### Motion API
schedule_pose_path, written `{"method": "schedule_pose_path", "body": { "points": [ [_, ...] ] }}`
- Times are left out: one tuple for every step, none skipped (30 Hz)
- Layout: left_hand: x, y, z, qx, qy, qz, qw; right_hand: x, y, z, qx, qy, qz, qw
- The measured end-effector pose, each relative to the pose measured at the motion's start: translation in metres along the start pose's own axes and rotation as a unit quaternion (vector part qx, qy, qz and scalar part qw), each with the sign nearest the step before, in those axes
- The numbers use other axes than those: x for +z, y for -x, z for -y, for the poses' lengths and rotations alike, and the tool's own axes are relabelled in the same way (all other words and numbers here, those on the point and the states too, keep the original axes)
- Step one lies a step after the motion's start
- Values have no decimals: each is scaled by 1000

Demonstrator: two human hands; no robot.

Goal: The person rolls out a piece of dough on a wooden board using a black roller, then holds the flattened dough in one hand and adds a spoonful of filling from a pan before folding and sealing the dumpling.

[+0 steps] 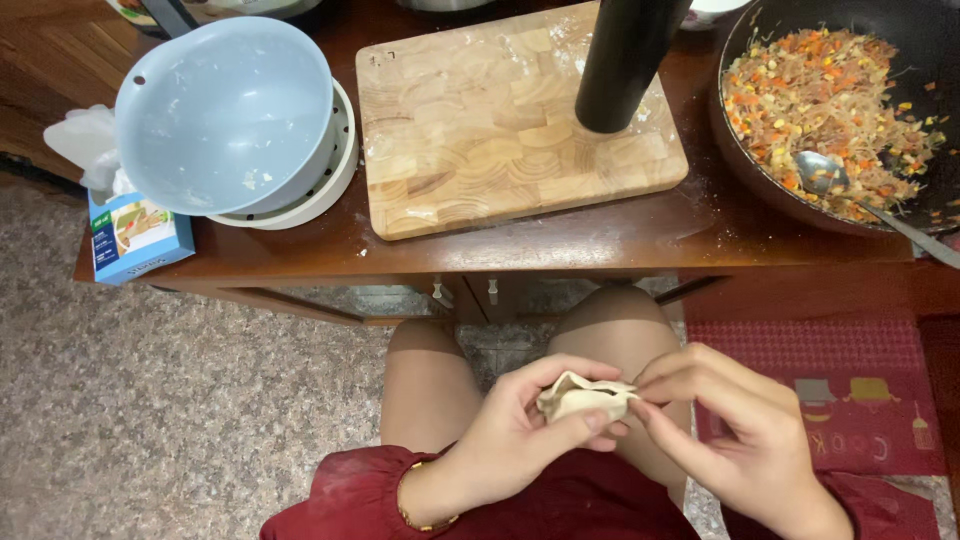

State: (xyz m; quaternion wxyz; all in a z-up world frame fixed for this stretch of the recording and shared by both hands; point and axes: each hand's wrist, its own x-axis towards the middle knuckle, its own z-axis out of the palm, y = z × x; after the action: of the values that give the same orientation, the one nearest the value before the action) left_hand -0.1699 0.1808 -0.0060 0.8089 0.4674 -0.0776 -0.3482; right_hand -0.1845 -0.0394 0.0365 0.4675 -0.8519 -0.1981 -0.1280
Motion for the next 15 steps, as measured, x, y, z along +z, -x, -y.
{"method": "schedule_pose_path", "body": {
  "points": [
    [1, 0, 0, 12, -5, -25, 1000, 1, 1, 1, -3, -6, -7, 1000],
    [2, 1, 0, 12, -5, -25, 1000, 1, 2, 0, -3, -6, -7, 1000],
    [2, 2, 0, 20, -17, -28, 999, 2, 3, 0, -3, -16, -12, 1000],
    [2, 4, 0, 28, -28, -31, 999, 3, 5, 0, -3, -26, -17, 1000],
    [3, 4, -2, 27, -28, -32, 999, 2, 7, -4, -2, -26, -17, 1000],
    [4, 5, -5, 44, -40, -26, 998, 1, 9, -9, 16, -34, 6, 999],
    [5, 6, -7, 62, -51, -21, 997, 0, 11, -14, 34, -41, 28, 998],
    [3, 5, -7, 62, -51, -21, 997, -1, 9, -14, 34, -41, 28, 998],
    [1, 3, -6, 108, -131, -29, 985, -1, 6, -14, 18, -36, 73, 997],
    [-1, 3, -6, 153, -208, -38, 965, -2, 4, -14, 3, -31, 118, 993],
    [-1, 2, -6, 153, -208, -38, 965, -1, 3, -13, 4, -31, 118, 993],
    [0, 2, -6, 148, -216, -39, 964, 0, 3, -12, -7, -45, 123, 991],
    [0, 2, -6, 144, -224, -41, 963, 1, 2, -10, -17, -59, 129, 990],
    [0, 2, -7, 143, -225, -40, 963, 2, 3, -11, -17, -59, 127, 990],
    [0, 2, -8, 143, -228, -46, 962, 3, 4, -11, -22, -59, 123, 990]
  ]
}}
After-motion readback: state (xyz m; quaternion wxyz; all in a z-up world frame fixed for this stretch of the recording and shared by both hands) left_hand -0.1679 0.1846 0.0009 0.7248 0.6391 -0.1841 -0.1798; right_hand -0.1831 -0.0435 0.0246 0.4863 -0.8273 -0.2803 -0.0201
